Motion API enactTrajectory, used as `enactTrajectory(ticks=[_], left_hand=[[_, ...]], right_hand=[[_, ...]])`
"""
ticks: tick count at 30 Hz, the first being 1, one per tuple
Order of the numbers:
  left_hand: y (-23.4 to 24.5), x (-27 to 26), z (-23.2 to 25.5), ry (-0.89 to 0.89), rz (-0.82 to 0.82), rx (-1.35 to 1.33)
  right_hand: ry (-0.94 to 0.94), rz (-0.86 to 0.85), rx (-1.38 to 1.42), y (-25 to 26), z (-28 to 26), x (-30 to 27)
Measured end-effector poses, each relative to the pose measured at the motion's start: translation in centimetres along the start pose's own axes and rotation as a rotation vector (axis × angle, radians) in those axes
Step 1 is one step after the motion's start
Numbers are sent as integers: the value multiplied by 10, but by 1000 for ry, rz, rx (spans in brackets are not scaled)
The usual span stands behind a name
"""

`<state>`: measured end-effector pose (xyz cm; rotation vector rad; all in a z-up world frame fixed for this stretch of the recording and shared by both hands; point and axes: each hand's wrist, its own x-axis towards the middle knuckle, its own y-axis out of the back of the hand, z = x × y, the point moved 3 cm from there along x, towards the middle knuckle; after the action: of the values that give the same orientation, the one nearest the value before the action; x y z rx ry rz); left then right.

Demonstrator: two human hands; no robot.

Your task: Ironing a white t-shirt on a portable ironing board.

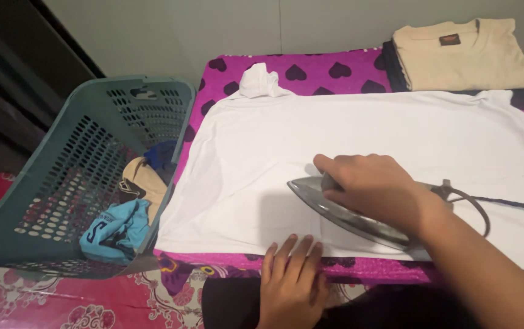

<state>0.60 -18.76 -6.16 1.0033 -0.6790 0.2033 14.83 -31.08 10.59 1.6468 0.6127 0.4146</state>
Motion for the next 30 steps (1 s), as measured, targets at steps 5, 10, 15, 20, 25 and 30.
enactTrajectory(ticks=[5, 10, 15, 20, 25, 30], left_hand=[[-7, 9, 19, -55, 2, 0], [-15, 22, 38, -99, -37, -44], [-13, 37, 41, -168, -51, -32], [-29, 35, 41, -173, -112, -49], [-28, 34, 45, -162, -104, -32], [-24, 36, 48, -131, -124, -57]], right_hand=[[38, 70, -2, -3, 10, 30], [-17, 19, -33, -5, 22, 31], [-70, 35, -44, -2, 40, 2], [-176, 15, -87, -1, 49, 11], [-123, 131, -125, -4, 65, 61], [-96, 154, -74, -2, 72, 85]])
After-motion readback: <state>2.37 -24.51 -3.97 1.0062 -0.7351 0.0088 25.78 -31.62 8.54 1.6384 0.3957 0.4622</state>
